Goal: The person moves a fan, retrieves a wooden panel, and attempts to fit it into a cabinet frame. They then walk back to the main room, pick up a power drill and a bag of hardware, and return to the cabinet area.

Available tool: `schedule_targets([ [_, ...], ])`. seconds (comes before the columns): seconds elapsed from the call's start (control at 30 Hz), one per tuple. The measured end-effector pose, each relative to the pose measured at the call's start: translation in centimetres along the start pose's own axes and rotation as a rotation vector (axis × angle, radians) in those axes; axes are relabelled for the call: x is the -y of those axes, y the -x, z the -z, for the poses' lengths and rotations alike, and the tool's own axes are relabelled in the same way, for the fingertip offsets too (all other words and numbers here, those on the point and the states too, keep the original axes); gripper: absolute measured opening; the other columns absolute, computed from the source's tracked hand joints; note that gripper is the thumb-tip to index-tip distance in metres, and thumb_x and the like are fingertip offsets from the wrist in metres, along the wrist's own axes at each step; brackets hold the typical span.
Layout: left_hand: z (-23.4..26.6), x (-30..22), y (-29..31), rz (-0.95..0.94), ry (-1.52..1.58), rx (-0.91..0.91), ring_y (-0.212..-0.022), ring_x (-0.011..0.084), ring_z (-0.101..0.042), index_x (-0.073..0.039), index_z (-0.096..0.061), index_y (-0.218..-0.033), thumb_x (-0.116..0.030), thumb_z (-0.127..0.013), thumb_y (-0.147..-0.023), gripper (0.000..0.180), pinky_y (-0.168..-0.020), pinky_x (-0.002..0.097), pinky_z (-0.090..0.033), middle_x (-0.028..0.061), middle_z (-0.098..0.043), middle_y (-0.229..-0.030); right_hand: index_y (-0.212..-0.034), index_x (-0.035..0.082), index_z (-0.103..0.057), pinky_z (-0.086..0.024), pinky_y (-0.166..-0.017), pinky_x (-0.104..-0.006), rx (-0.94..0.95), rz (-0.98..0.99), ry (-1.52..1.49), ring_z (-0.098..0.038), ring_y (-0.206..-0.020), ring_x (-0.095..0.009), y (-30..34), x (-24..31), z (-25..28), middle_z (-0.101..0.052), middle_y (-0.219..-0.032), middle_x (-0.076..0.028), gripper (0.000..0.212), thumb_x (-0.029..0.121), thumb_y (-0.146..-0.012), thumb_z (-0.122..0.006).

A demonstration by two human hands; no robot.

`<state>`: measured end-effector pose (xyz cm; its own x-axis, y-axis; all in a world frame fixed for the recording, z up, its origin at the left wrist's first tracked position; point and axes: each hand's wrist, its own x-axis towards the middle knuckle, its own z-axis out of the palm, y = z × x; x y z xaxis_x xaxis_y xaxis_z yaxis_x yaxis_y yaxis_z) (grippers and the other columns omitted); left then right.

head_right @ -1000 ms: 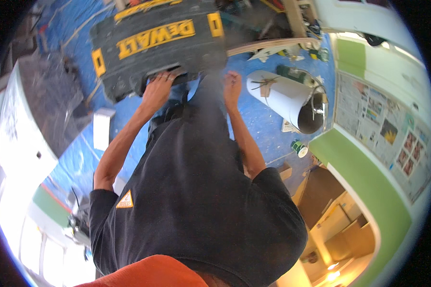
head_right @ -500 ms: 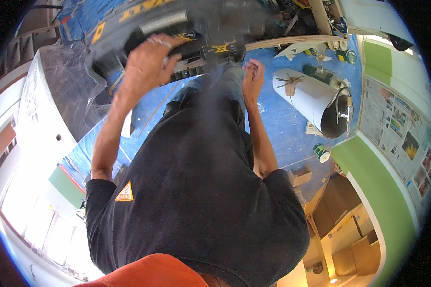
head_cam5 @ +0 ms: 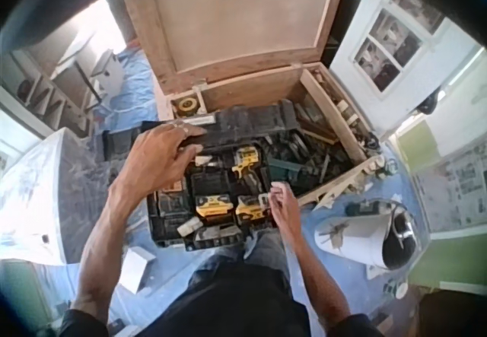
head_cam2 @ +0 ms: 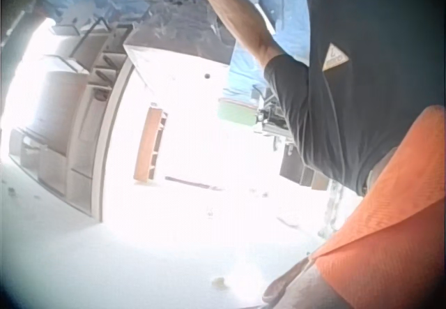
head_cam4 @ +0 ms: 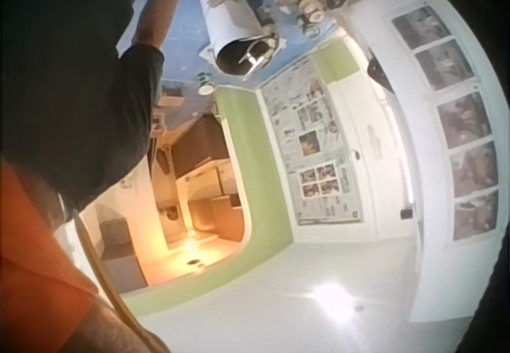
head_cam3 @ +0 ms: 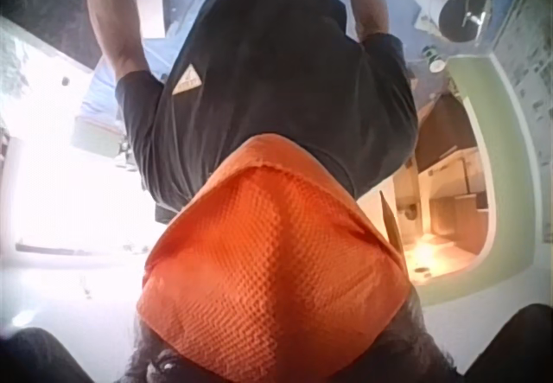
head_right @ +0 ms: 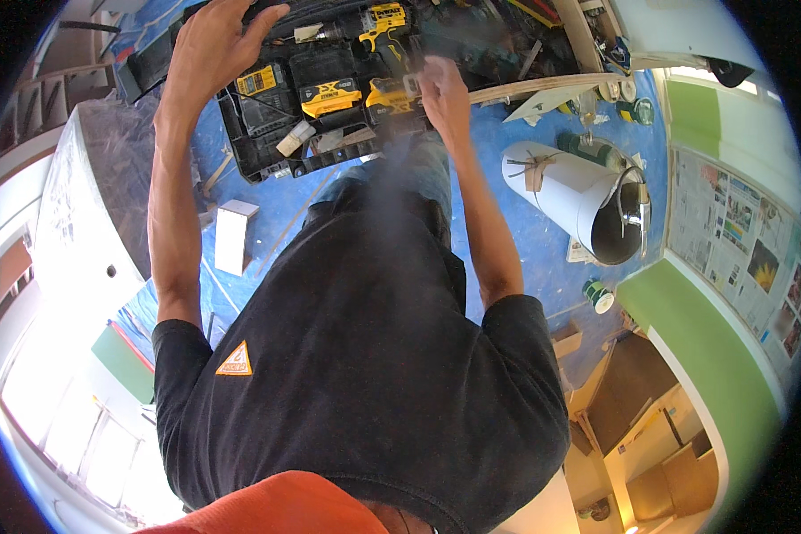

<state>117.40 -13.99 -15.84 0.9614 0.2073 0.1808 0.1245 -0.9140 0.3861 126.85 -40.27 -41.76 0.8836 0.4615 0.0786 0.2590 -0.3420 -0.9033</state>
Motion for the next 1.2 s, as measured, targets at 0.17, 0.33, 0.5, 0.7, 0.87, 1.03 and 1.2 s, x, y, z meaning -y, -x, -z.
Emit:
schedule_targets([
  [0.17,-0.1,0.9,-0.6,0.005,0.015,0.010,-0.100,0.0374,-0.063,-0.006,-0.067,-0.109,-0.020,-0.064,-0.087,0.026,-0.088,0.0442,-0.049,0.0199,-0.068,-0.102,-0.127,0.006,-0.051,-0.055,-0.082,-0.0370,0.232,0.014,0.246,-0.068,-0.097,-0.029,-6.2,-2.5,-3.3,-0.067,-0.109,-0.018,0.047,0.030,-0.090,-0.067],
  [0.33,-0.8,2.3,-0.6,-0.032,-0.059,-0.016,-0.101,0.0348,-0.064,-0.016,-0.067,-0.117,-0.029,-0.062,-0.092,0.028,-0.085,0.0393,-0.051,0.0149,-0.068,-0.109,-0.126,0.006,-0.052,-0.052,-0.084,-0.0447,0.264,0.088,0.569,-0.064,-0.102,-0.036,-7.9,-3.3,-5.9,-0.068,-0.106,-0.017,0.057,0.042,-0.084,-0.067],
  [0.5,-1.1,3.1,-2.2,-0.094,-0.146,-0.231,-0.094,0.0329,-0.066,-0.017,-0.068,-0.115,-0.029,-0.064,-0.091,0.027,-0.080,0.0402,-0.052,0.0126,-0.069,-0.106,-0.124,0.003,-0.052,-0.050,-0.089,-0.0440,0.269,0.026,0.411,-0.062,-0.103,-0.037,-6.8,-3.6,-4.9,-0.066,-0.109,-0.020,0.050,0.029,-0.086,-0.070],
  [0.7,-0.7,2.8,-4.3,0.041,-0.170,-0.221,-0.092,0.0327,-0.067,-0.012,-0.069,-0.110,-0.026,-0.064,-0.092,0.023,-0.077,0.0385,-0.051,0.0121,-0.070,-0.104,-0.126,0.004,-0.048,-0.051,-0.085,-0.0433,0.354,-0.032,0.174,-0.064,-0.098,-0.035,-7.3,-5.0,-3.0,-0.067,-0.104,-0.018,0.052,0.029,-0.085,-0.069],
  [0.87,-0.6,3.3,-5.5,-0.024,-0.171,-0.234,-0.089,0.0352,-0.065,-0.012,-0.068,-0.111,-0.024,-0.064,-0.092,0.023,-0.076,0.0392,-0.050,0.0135,-0.069,-0.098,-0.128,0.002,-0.044,-0.046,-0.086,-0.0511,0.389,0.074,0.612,-0.062,-0.102,-0.033,-7.9,-3.4,-5.4,-0.066,-0.098,-0.018,0.067,0.039,-0.080,-0.073],
  [1.03,0.1,2.8,-5.8,-0.032,-0.080,-0.216,-0.095,0.0300,-0.067,-0.013,-0.067,-0.116,-0.025,-0.063,-0.093,0.026,-0.079,0.0378,-0.052,0.0128,-0.069,-0.105,-0.122,0.004,-0.044,-0.042,-0.089,-0.0505,0.274,-0.077,0.526,-0.062,-0.103,-0.036,-8.3,-2.3,-5.8,-0.065,-0.106,-0.018,0.078,0.040,-0.065,-0.083],
  [1.2,0.6,2.4,-6.4,0.107,-0.121,-0.190,-0.093,0.0345,-0.064,-0.007,-0.070,-0.105,-0.020,-0.064,-0.088,0.022,-0.083,0.0418,-0.049,0.0153,-0.070,-0.098,-0.122,-0.003,-0.044,-0.047,-0.091,-0.0439,0.303,-0.357,0.276,-0.062,-0.105,-0.038,-8.9,-1.9,-5.7,-0.063,-0.113,-0.022,0.083,0.035,-0.060,-0.084],
])
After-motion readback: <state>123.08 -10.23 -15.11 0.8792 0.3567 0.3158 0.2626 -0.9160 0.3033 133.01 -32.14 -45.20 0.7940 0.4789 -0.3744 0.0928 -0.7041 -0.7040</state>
